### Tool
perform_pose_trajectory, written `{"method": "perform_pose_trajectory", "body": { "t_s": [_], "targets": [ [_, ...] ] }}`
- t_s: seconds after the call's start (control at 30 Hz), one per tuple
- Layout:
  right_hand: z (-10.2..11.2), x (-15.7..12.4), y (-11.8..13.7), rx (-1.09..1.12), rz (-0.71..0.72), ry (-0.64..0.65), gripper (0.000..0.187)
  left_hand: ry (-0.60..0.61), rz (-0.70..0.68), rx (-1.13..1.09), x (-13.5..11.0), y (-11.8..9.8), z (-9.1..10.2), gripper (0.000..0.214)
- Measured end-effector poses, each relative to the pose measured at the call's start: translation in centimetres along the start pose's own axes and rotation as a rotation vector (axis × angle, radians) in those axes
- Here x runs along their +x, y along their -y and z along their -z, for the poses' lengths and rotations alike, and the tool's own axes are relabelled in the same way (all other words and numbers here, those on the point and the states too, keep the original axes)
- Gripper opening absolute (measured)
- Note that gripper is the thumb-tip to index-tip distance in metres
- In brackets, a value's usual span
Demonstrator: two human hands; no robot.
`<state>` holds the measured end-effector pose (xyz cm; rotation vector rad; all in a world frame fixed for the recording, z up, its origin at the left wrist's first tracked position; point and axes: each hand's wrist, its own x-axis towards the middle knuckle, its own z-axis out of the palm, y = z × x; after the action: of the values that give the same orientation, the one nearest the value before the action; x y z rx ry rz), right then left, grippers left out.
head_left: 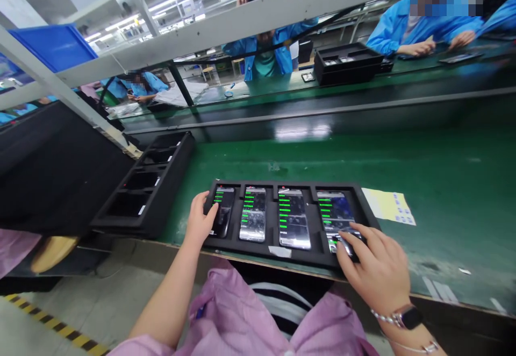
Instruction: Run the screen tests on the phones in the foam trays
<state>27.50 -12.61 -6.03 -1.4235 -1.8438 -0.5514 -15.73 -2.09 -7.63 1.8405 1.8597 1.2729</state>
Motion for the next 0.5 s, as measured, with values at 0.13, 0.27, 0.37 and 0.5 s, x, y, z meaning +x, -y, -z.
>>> {"method": "perform_pose_trajectory", "body": {
  "t_s": [0.13,0.27,0.37,0.5],
  "targets": [
    [0.0,-0.2,0.0,0.020,0.005,-0.022,0.013,0.000,-0.004,-0.021,0.0,0.3,0.0,0.044],
    [0.1,-1.2,0.3,0.030,0.017,-0.018,0.014,-0.010,0.017,-0.072,0.0,0.8,-0.2,0.043],
    [0.1,-2.6,1.2,0.012,-0.028,-0.017,0.020,-0.023,0.024,-0.104,0.1,0.9,-0.4,0.042],
    [-0.7,-4.8,2.4,0.065,-0.154,-0.019,0.032,-0.050,0.020,-0.121,0.2,0.7,-0.7,0.042]
  ]
}}
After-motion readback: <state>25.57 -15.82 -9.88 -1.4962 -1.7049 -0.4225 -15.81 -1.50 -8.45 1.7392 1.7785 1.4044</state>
